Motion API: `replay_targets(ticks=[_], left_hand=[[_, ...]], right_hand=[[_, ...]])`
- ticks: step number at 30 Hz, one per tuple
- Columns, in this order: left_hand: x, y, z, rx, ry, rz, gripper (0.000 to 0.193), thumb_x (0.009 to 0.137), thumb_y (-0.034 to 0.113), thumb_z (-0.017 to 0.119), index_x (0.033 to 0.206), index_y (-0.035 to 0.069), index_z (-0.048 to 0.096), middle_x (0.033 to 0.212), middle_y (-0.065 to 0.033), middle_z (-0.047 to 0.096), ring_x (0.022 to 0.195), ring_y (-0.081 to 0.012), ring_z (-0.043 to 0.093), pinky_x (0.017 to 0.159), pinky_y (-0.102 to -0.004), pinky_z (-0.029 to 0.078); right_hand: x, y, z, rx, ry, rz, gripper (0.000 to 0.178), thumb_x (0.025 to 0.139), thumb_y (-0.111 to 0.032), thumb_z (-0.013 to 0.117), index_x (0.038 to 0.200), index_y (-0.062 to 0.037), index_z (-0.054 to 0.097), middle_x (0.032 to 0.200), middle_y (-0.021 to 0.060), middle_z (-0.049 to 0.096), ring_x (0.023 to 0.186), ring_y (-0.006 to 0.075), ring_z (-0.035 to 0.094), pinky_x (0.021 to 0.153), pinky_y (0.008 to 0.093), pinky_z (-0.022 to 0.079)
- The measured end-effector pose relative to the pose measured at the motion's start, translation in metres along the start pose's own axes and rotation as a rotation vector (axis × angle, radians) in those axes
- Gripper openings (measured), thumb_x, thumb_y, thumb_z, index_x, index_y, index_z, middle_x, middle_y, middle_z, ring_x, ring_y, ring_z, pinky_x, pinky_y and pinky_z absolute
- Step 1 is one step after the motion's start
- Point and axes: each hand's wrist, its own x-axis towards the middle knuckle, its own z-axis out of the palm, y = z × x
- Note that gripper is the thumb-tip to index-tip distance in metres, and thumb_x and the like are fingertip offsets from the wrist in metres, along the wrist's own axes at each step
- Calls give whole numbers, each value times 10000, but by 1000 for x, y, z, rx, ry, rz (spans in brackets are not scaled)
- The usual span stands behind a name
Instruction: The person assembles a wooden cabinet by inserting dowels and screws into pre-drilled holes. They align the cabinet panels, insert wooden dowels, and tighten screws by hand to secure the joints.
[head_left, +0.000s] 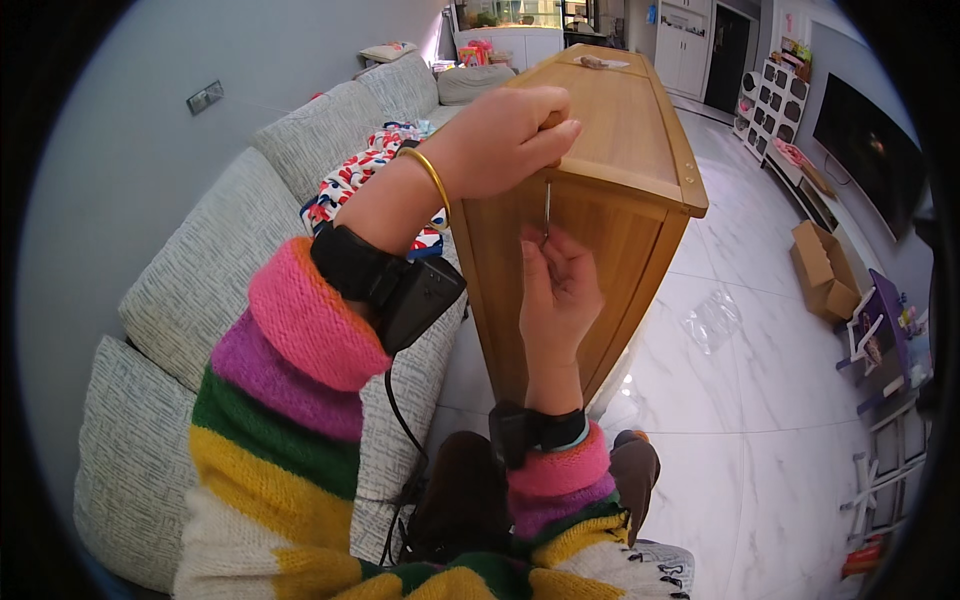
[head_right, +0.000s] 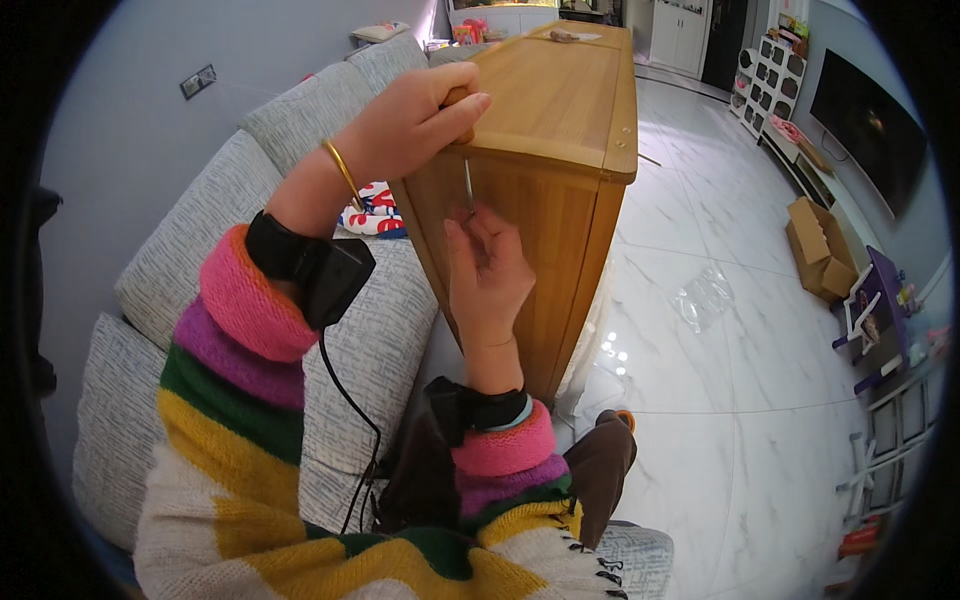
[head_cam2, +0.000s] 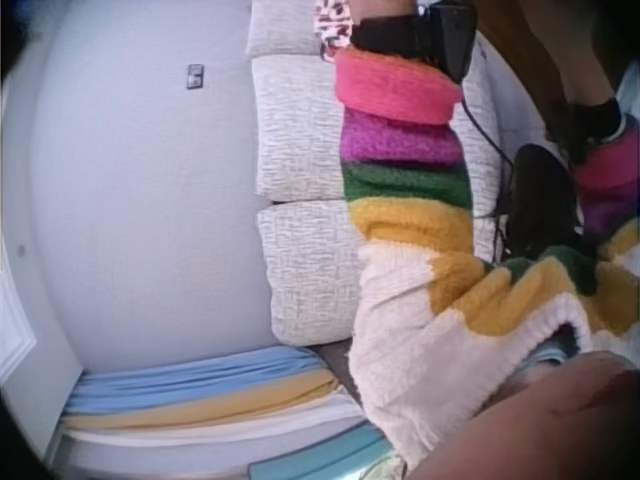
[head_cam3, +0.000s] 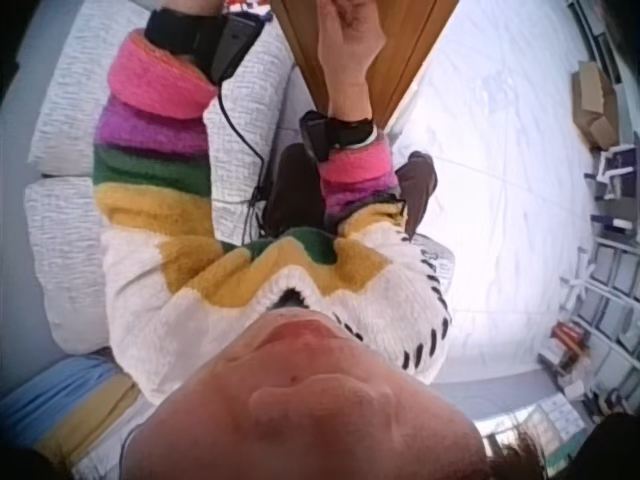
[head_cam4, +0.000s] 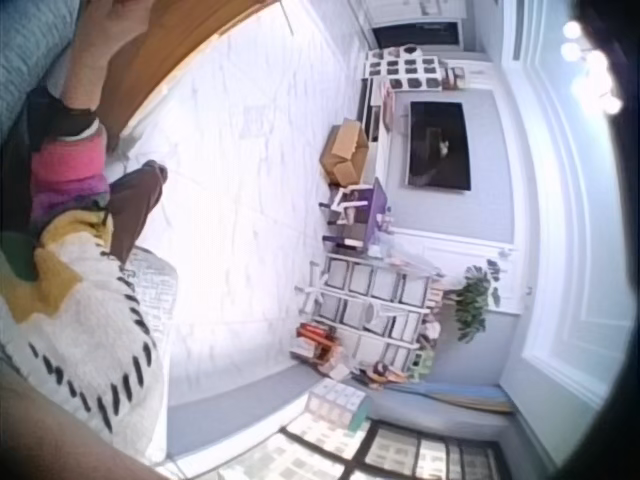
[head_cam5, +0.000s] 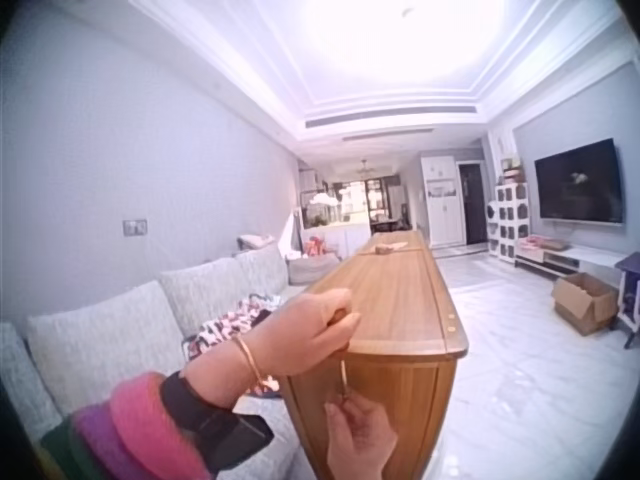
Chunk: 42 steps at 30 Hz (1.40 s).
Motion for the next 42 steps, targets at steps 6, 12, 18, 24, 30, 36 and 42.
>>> replay_targets(ticks=[6, 12, 18, 24, 30, 36, 42], left_hand=[[1, 4, 3, -56, 23, -22, 239, 900, 210, 478, 766, 16, 442, 609, -41, 493, 580, -91, 486, 542, -248, 406], [0, 3, 3, -91, 6, -63, 239, 903, 209, 474, 765, 18, 439, 606, -27, 469, 585, -80, 484, 545, -244, 408], [1, 3, 3, -76, -7, -54, 241, 904, 203, 473, 749, 25, 422, 606, -10, 449, 579, -70, 449, 536, -235, 397], [3, 0, 3, -83, -26, -11, 232, 910, 190, 462, 748, 30, 416, 606, -5, 440, 569, -69, 413, 531, -232, 383], [4, -2, 4, -60, 2, 37, 229, 912, 194, 462, 756, 32, 422, 607, -8, 447, 569, -74, 424, 538, -233, 388], [3, 0, 2, -72, -1, 20, 228, 912, 205, 464, 775, 24, 450, 625, -25, 497, 590, -82, 469, 551, -237, 400], [4, 0, 1, -65, -26, 5, 230, 909, 209, 466, 775, 22, 459, 626, -31, 504, 590, -87, 478, 556, -237, 405]], right_hand=[[17, 2, -18, -554, -41, -445, 158, 758, -100, 676, 883, -31, 607, 691, 91, 609, 571, 231, 588, 512, 301, 474], [18, 11, -14, -467, -34, -463, 126, 798, -122, 628, 869, -21, 603, 678, 104, 599, 559, 239, 574, 496, 305, 458], [11, 5, 2, 485, 13, 420, 232, 907, -217, 496, 778, -35, 562, 548, -1, 511, 464, 131, 447, 441, 251, 363], [17, 0, 7, 1655, -147, 1061, 259, 917, -248, 488, 783, -37, 555, 551, -9, 493, 458, 90, 417, 459, 209, 350], [18, -8, 11, 600, 66, 688, 243, 901, -237, 523, 846, -6, 574, 628, 38, 564, 504, 88, 487, 512, 191, 407], [9, 6, 17, 136, 141, 199, 205, 870, -177, 575, 894, 26, 583, 736, 80, 629, 636, 118, 597, 571, 245, 484], [17, 17, -1, -554, -3, -261, 120, 839, -123, 594, 867, -7, 587, 695, 101, 615, 595, 193, 611, 533, 287, 482]])
